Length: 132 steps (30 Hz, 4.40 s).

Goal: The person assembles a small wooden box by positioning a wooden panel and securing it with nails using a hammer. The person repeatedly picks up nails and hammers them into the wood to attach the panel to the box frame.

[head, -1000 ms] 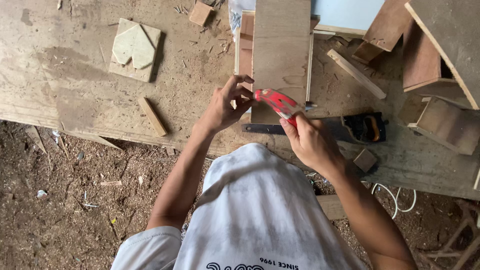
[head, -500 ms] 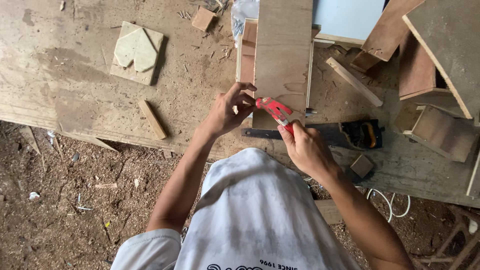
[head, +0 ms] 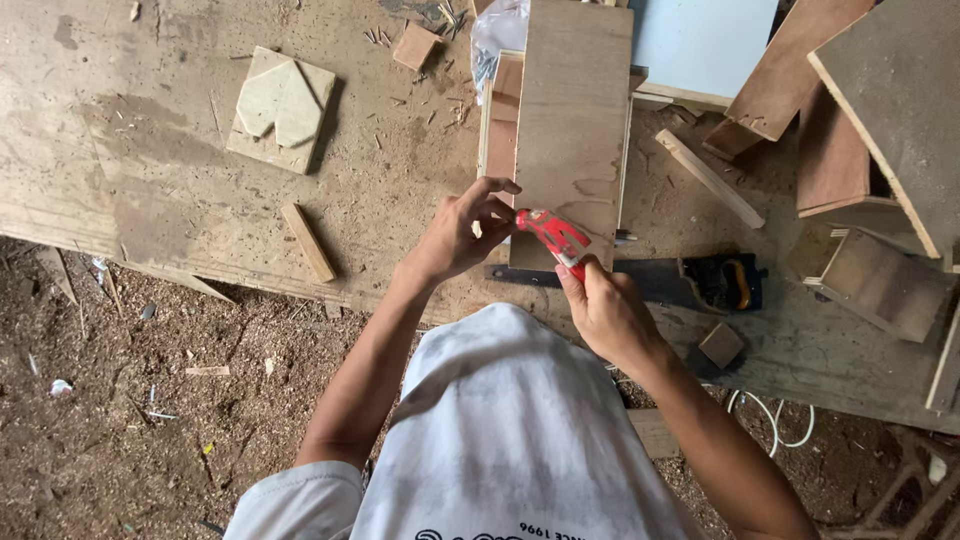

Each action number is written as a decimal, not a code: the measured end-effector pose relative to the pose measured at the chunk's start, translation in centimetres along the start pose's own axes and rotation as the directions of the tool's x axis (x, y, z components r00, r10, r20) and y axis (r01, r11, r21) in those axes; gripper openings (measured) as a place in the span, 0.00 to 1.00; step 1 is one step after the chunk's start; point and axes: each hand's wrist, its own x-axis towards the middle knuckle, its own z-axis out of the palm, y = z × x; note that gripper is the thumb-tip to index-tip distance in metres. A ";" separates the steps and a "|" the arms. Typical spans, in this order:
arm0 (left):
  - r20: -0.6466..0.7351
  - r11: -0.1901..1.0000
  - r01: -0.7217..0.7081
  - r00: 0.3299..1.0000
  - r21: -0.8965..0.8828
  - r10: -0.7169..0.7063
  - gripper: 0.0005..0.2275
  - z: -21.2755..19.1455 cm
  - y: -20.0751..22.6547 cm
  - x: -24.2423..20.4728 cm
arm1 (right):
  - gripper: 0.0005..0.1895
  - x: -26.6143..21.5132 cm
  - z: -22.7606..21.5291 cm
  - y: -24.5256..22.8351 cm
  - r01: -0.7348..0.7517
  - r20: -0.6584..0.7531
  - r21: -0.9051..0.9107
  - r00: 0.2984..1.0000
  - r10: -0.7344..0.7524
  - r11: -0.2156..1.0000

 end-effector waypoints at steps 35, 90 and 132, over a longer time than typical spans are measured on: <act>0.099 0.994 0.103 0.990 -0.045 -0.098 0.48 2.8 -4.6 -1.7 | 0.23 2.9 -0.4 1.9 -0.157 0.083 0.112 0.985 0.149 0.981; 0.025 0.998 -0.051 0.998 -0.030 0.052 0.46 2.5 -3.5 -1.8 | 0.15 -0.9 0.6 -2.2 -0.024 -0.077 -0.040 0.997 0.021 0.999; 0.067 0.995 0.103 0.992 -0.003 -0.102 0.50 2.8 -3.5 -1.9 | 0.17 -0.2 -0.6 -3.0 -0.310 0.043 -0.198 0.945 0.324 0.930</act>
